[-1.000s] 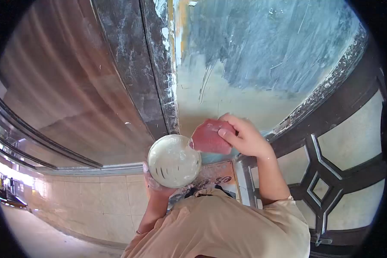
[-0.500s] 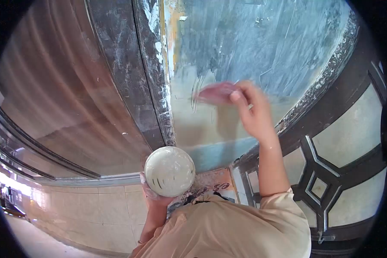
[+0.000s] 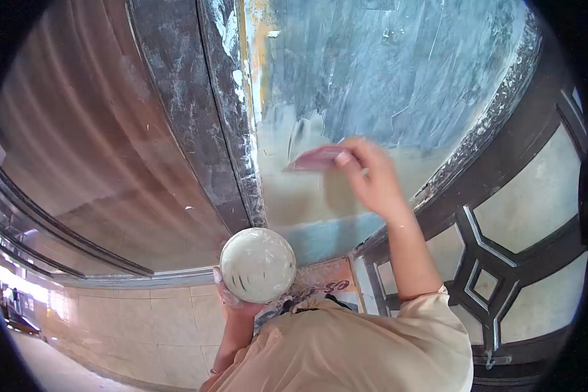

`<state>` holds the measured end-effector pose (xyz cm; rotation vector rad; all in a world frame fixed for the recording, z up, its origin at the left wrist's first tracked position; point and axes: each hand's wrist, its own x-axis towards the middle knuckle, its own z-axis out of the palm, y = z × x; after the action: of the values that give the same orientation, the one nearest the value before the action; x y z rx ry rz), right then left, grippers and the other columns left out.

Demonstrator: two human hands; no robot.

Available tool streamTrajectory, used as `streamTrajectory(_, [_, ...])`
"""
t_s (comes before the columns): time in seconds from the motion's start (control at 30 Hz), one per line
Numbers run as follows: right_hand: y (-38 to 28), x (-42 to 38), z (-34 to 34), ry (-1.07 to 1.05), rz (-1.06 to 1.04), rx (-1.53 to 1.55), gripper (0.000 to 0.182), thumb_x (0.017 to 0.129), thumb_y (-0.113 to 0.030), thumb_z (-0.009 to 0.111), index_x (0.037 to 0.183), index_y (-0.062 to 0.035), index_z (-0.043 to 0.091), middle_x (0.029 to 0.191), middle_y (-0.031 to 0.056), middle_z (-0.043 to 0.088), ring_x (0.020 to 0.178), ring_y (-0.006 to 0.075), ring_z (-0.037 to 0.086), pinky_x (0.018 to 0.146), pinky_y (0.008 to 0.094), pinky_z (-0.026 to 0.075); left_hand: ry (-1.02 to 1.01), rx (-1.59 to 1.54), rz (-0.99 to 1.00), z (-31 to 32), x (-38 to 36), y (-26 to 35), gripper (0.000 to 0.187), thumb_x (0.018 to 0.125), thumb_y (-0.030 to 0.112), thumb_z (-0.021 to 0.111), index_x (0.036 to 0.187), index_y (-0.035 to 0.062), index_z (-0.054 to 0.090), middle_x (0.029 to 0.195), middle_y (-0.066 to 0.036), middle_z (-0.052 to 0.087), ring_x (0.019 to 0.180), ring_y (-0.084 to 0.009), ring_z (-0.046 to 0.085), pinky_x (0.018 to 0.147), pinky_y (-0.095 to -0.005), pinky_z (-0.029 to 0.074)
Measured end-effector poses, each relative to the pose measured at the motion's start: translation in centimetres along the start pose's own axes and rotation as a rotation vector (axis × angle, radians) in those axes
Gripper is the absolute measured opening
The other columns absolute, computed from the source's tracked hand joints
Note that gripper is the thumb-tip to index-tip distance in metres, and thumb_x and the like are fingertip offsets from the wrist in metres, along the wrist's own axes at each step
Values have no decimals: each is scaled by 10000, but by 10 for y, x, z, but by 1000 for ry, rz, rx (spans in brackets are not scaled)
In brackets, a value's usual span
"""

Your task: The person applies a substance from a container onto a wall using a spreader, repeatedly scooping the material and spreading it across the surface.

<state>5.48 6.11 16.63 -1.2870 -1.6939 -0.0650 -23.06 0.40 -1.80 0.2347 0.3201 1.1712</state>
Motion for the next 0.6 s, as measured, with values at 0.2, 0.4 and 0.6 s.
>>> streamTrajectory(0.2, [-10, 27, 2, 16, -31, -53, 180, 918, -175, 565, 1009, -28, 615, 922, 167, 637, 886, 340, 618, 769, 392, 486, -45, -24, -19, -8, 2, -3, 784, 871, 718, 315, 1452, 192, 340, 1467, -117, 373, 1299, -379, 408, 1035, -598, 360])
streamTrajectory(0.4, [-41, 25, -18, 163, -7, 53, 182, 916, -183, 571, 1015, -38, 621, 923, 163, 636, 848, 338, 620, 750, 390, 488, -80, -7, -26, -3, 4, -1, 835, 860, 740, 307, 1453, 154, 337, 1464, -127, 376, 1300, -381, 405, 1017, -602, 378])
streamTrajectory(0.6, [-4, -9, 31, -127, 1, -32, 190, 923, -195, 569, 1017, -38, 621, 935, 168, 632, 866, 340, 617, 751, 398, 485, -193, -180, -23, -3, -1, 2, 817, 866, 734, 287, 1447, 162, 353, 1461, -117, 385, 1299, -377, 408, 1021, -603, 371])
